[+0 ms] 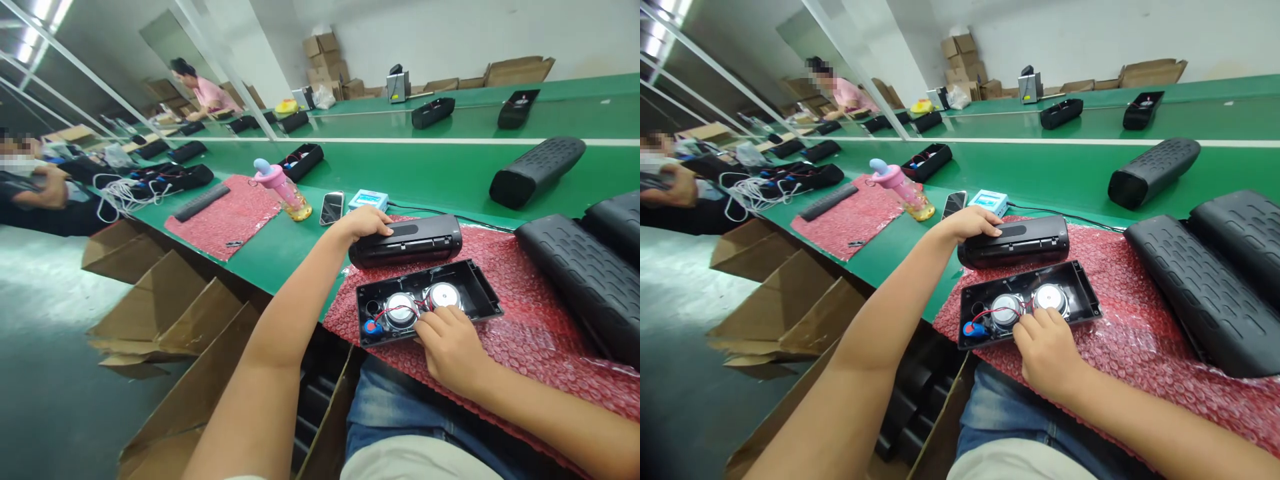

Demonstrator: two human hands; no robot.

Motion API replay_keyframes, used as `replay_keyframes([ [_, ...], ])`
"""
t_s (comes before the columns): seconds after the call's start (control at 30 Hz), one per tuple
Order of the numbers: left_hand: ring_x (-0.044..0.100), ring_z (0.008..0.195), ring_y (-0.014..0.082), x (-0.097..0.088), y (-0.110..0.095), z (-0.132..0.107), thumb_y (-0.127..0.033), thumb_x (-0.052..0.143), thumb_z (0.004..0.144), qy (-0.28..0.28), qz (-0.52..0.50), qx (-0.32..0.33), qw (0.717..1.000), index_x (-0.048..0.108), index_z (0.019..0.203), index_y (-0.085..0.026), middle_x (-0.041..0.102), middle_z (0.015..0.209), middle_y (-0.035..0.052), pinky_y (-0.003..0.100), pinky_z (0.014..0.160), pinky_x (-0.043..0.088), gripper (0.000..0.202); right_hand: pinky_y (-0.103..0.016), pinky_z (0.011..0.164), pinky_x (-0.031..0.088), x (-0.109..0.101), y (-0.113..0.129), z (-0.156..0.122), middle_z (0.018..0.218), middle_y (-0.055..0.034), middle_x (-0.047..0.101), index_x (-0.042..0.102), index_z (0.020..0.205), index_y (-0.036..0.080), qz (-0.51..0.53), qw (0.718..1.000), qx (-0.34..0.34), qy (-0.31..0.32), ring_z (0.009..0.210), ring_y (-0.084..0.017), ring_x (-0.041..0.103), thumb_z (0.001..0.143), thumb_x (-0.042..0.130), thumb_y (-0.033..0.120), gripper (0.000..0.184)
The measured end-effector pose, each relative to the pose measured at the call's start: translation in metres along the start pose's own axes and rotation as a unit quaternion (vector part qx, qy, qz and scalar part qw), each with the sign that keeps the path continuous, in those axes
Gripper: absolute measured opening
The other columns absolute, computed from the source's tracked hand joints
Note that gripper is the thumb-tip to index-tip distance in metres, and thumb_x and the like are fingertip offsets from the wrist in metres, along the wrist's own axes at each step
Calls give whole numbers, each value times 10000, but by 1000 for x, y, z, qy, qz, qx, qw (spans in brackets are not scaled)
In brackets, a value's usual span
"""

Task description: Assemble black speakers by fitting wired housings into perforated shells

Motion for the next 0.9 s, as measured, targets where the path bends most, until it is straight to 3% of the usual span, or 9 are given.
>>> replay_keyframes([
  [0.33,620,754,172,5,-2,-12,-133,642,636,-7,-3,12,1000,728,972,-158,718,880,40,300,748,484,348,-325,655,235,7,1,-5,695,-71,510,584,676,147,-16,1000,-11,-20,689,-180,319,806,375,65,259],
  [0.53,607,725,156,10,-4,-24,-139,623,654,-9,7,20,1000,727,972,-157,711,839,25,279,725,477,335,-324,680,244,11,0,-8,729,-74,520,600,715,144,-27,999,-15,-28,718,-178,344,792,408,69,220],
  [0.9,605,718,154,11,-3,-24,-162,632,655,-17,21,25,999,730,959,-159,703,814,20,259,696,467,320,-322,681,244,11,2,-7,680,-62,520,581,674,145,-27,998,-7,-50,693,-176,335,766,425,69,197],
])
Point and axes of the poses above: each hand's wrist, its own z-axis towards the middle knuckle, its own x-axis out of the palm, y = z × x, the point moved 1 cm from there along z, towards the middle knuckle
